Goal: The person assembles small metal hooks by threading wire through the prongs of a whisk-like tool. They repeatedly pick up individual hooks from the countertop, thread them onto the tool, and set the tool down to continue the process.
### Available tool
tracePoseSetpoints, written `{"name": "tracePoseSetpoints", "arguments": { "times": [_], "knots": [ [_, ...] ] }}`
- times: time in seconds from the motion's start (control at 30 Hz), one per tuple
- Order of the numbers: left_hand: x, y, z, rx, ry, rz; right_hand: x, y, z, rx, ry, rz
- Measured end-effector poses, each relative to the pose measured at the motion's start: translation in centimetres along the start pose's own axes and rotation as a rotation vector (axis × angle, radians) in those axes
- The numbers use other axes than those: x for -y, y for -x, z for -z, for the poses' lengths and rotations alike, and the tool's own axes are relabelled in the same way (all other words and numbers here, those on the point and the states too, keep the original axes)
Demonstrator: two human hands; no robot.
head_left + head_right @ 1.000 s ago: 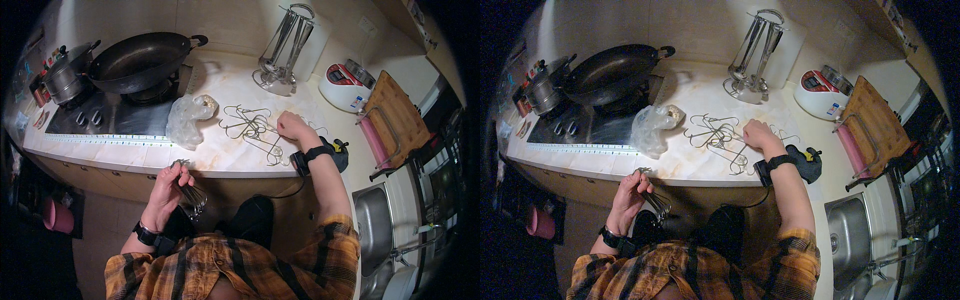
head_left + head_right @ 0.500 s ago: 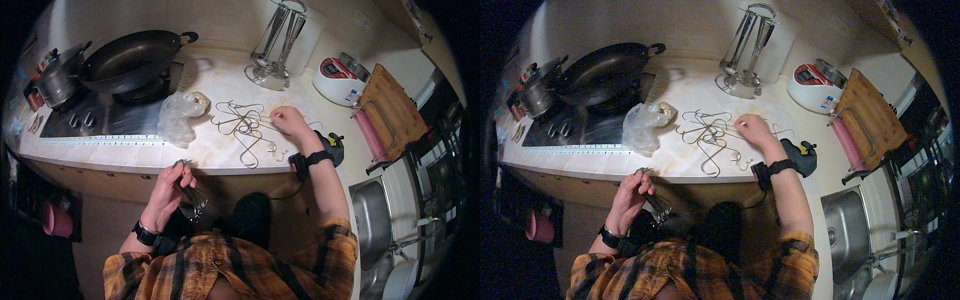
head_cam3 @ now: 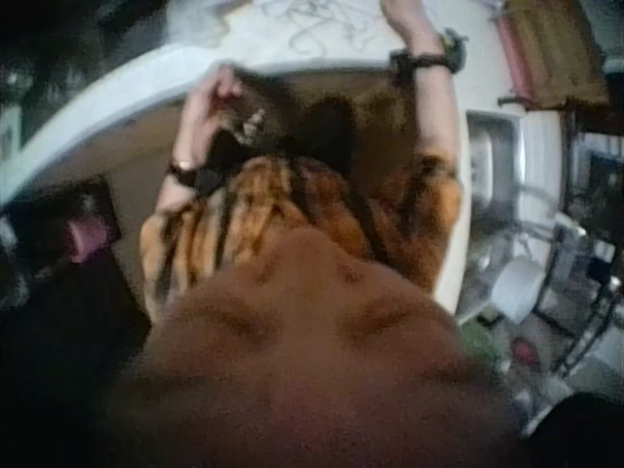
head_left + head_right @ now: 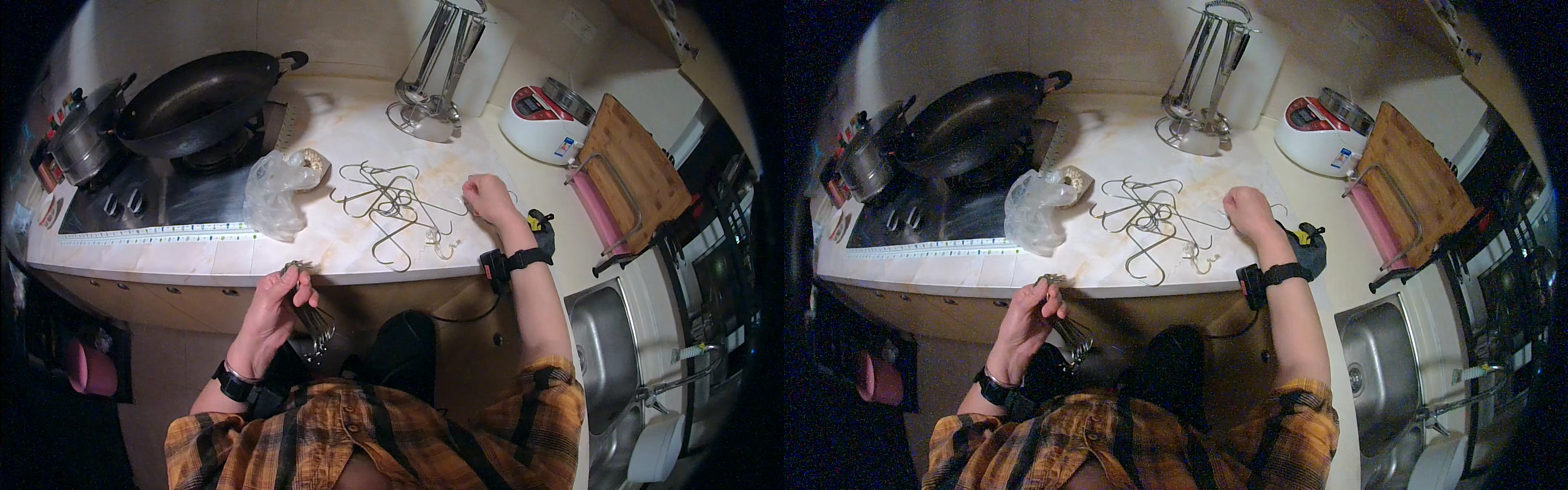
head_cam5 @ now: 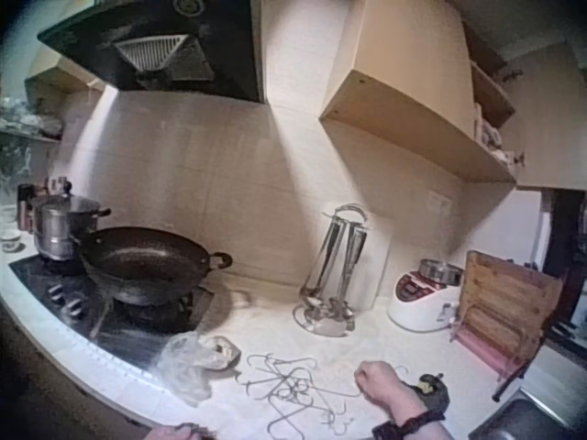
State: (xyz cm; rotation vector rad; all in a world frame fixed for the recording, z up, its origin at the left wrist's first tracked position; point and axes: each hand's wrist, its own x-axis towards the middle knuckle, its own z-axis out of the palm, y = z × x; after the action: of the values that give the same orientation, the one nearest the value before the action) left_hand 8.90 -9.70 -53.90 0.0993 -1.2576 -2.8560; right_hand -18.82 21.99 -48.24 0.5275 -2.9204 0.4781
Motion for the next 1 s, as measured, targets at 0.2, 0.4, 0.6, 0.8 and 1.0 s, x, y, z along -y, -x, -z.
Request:
{"name": "tracePoseSetpoints", "arguments": {
  "times": [0.2,0.4,0.6,0.8,1.0],
  "knots": [
    [0.3,-0.3,0.3,0.039,-0.026,-0.006,-0.8,0.9,-1.9,0.167,0.191,0.195],
    [0.4,-0.3,0.7,0.041,-0.049,0.004,0.7,0.9,-1.5,0.024,0.412,0.308],
    [0.3,-0.3,0.5,0.045,-0.043,0.007,2.1,1.1,0.3,-0.188,0.551,0.467],
    [0.4,-0.2,0.1,0.018,-0.008,0.021,3.9,1.5,2.1,-0.346,0.675,0.475],
    [0.4,-0.2,-0.3,0.039,0.003,0.033,4.2,2.0,1.5,-0.443,0.779,0.427]
  ]
}}
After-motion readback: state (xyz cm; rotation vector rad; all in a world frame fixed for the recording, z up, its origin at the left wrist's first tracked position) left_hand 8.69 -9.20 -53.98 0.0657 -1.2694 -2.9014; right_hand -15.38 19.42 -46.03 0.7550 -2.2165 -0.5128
